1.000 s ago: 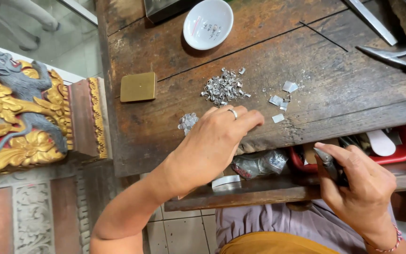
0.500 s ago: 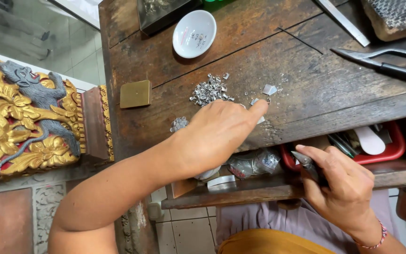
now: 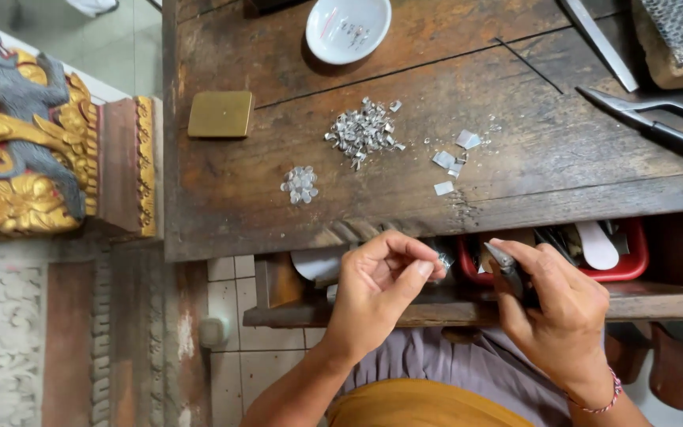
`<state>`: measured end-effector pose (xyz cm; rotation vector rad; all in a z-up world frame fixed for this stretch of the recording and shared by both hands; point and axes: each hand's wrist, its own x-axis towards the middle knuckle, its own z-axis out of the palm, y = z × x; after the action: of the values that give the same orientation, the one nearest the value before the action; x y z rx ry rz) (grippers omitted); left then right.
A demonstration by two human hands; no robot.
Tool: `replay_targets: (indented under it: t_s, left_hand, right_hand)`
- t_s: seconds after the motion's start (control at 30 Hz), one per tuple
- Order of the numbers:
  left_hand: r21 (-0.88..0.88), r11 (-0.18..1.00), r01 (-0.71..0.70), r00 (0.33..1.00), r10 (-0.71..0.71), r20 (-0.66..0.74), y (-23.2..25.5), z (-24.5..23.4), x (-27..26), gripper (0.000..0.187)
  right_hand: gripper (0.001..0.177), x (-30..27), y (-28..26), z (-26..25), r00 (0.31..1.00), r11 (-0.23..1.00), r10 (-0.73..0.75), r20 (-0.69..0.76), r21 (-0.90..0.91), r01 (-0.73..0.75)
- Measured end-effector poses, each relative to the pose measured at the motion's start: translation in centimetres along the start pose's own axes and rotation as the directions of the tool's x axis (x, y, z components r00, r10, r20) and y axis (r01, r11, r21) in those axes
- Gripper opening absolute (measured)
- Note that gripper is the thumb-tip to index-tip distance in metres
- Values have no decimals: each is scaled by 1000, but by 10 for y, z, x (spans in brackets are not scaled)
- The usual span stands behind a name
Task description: Shaping small silver jewelry components using pliers at a workbench.
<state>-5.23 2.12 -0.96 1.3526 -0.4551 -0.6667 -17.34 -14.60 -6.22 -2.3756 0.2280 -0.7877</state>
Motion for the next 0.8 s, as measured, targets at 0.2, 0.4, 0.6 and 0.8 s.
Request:
replay_targets:
  t_s: [0.2,0.4,0.6,0.8]
  left_hand:
    - [-151,989,-8,990,-13,-141,-17,3,1,10]
    - [-245,969,16,988,-52,-143,-15,5,-3,11]
    - [-27,997,-71,994,68,-89,5,-2,5,14]
    - [208,959,-193,979,172,114,37,-11,41,21]
  right_hand:
    - [20,1,-3,7,995,997,-74,-64,-42,71]
    - [21,3,-7,9,995,994,-75,-71,-79,69]
    - [21,6,-5,-2,1000,1000,10,7,-14,-10]
    - [14,9,1,-17,940,931,314,131,151,-332]
